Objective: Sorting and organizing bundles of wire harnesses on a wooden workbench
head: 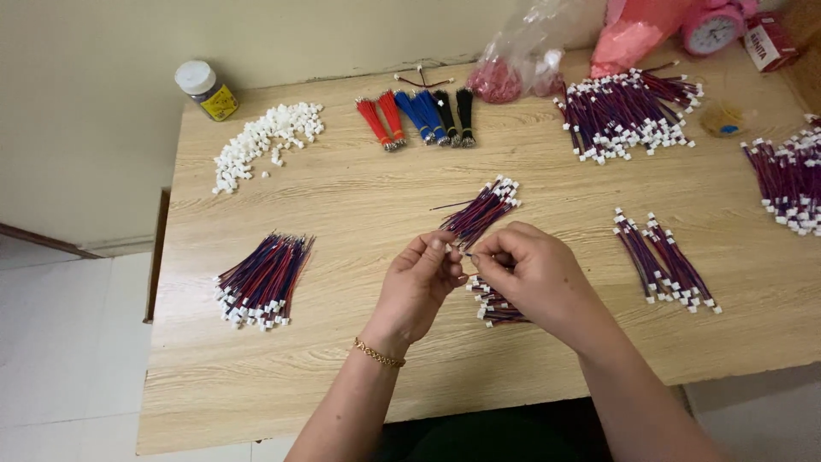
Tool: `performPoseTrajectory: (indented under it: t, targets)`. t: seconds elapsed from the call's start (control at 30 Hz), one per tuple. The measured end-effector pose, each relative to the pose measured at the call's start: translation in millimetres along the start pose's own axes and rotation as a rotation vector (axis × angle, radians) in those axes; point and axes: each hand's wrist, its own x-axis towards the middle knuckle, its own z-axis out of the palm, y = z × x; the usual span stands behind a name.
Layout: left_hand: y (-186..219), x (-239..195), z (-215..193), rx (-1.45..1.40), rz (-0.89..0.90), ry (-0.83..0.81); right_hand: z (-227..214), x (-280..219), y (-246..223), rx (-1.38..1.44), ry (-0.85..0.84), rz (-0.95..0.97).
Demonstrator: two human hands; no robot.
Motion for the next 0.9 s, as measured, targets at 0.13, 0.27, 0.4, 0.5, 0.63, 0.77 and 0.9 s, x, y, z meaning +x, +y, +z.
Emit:
performPoseTrajectory:
  t: [0.13,0.27,0.4,0.5,0.63,0.77,0.9]
  targets:
    - [-4.5,1.9,-2.3,-0.014,-0.004,-0.005,-3.5,-0.3,-1.7,-0.03,-0.002,-0.008]
    - [-8.0,1.1,-2.2,0.05,0.034,-0.013,-2.1,0.7,-0.6,-0.079,-0.04,-0.062]
    - [-4.6,-2.7,1.8,0.109,0.076,-0.013,-1.3,-0.4,-7.2,-0.067,-0.05,-0.024]
    - [-5.0,-2.9,0.0,0.123,0.086,-0.01,-0.3,-0.1,-8.3,-0.106,-0.047,-0.032]
    - [-1.5,-6.5,4.9,0.136,0.083,0.005,1.3,-0.2,-4.2,-0.097,-0.023,-0.036]
    - [-1.3,-8.7,6.7,0.163,0.086,0.008,0.8,-1.1,-2.4,-0.152,-0.02,-0.074]
    - [-1.1,-9.1,8.2,0.167,0.092,0.022,0.2,-1.7,-6.3,-0.145,-0.025,-0.059]
